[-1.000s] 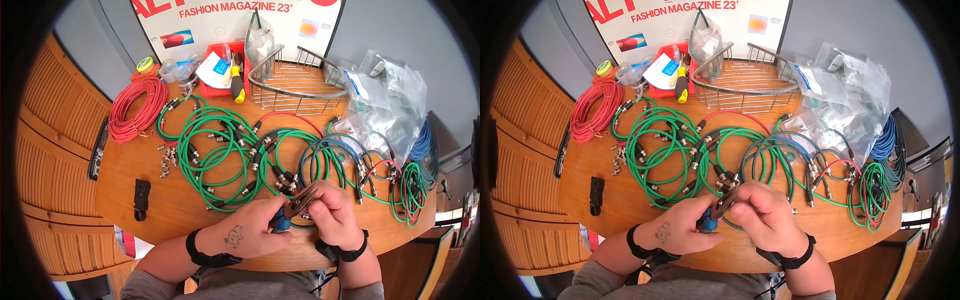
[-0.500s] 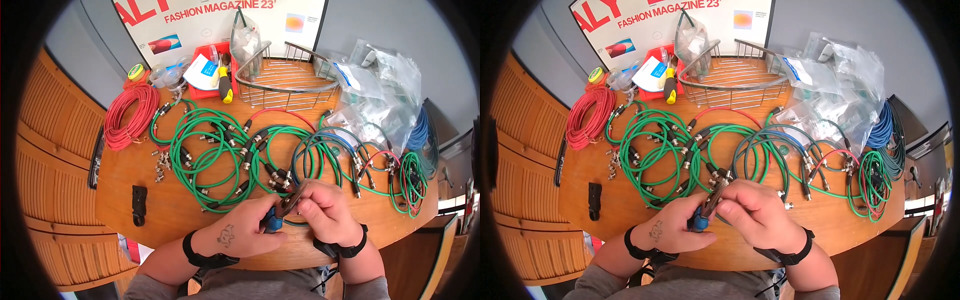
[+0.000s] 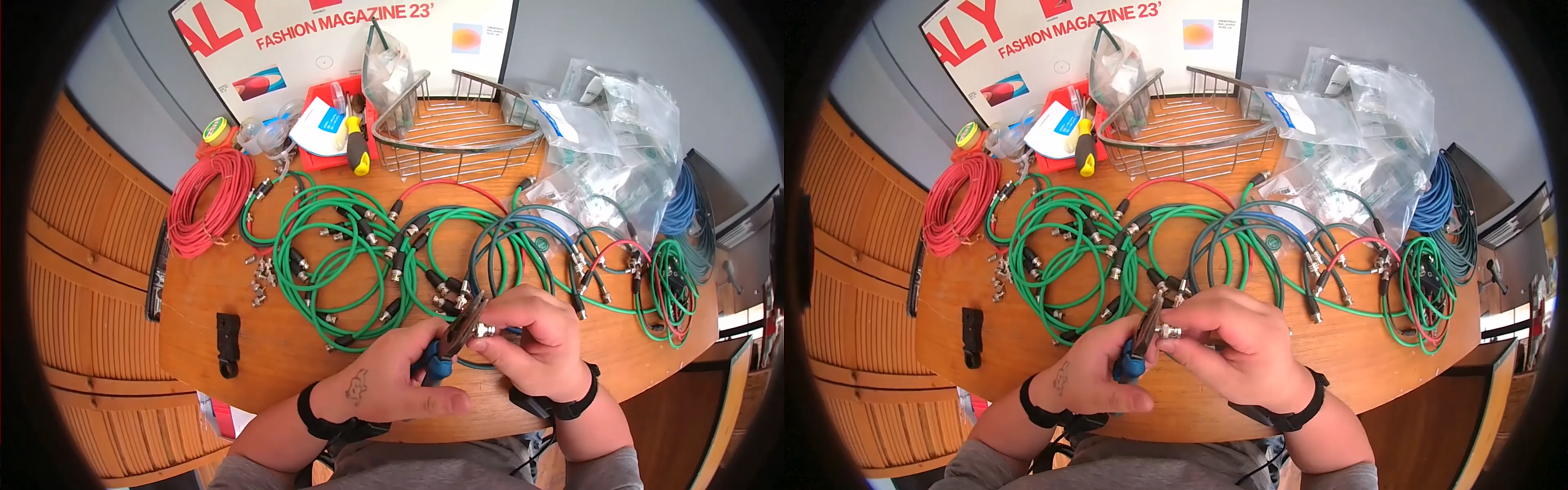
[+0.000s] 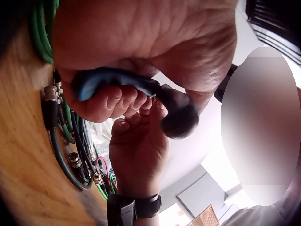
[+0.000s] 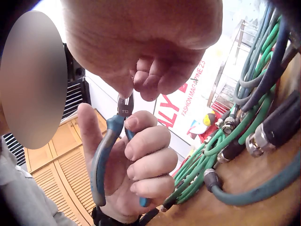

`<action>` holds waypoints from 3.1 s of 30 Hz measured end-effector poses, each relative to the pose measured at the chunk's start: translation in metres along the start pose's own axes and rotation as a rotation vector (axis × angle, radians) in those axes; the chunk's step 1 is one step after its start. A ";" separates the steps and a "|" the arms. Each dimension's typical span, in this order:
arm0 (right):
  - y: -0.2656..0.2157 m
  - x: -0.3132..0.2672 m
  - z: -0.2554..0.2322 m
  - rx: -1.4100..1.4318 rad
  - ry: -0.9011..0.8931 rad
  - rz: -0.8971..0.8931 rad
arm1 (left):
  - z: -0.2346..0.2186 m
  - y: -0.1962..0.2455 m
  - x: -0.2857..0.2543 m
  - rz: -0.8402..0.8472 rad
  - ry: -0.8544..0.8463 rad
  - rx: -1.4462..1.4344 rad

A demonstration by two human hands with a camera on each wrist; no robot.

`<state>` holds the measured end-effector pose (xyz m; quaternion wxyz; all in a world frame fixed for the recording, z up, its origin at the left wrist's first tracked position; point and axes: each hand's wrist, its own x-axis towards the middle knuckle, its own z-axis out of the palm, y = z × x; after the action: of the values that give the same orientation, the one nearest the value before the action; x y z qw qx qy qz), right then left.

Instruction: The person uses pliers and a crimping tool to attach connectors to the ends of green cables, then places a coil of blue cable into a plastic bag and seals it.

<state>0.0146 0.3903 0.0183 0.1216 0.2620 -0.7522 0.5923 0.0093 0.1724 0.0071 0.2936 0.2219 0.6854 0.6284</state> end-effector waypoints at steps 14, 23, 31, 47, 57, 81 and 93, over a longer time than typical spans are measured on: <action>-0.001 -0.006 0.001 0.200 0.006 0.208 | 0.000 -0.006 0.000 0.034 0.092 -0.123; -0.004 -0.010 0.009 0.347 0.109 0.389 | -0.011 -0.004 0.012 -0.036 0.280 -0.503; 0.002 -0.011 0.010 0.379 0.137 0.365 | -0.106 0.029 -0.057 -0.069 0.777 0.564; -0.005 -0.013 0.011 0.371 0.045 0.354 | -0.200 -0.022 -0.166 -0.530 0.767 1.083; -0.007 -0.011 0.013 0.361 0.015 0.332 | -0.180 -0.036 -0.201 -0.397 0.879 1.356; -0.003 -0.012 0.014 0.468 0.099 0.369 | -0.025 0.010 -0.020 -0.027 -0.099 -1.127; 0.002 -0.006 0.003 0.311 0.260 0.277 | -0.012 -0.020 0.011 -0.071 -0.312 -1.074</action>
<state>0.0185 0.3896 0.0129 0.0932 0.0937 -0.6586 0.7408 -0.0060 0.1687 -0.0140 0.4841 0.1082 0.2245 0.8388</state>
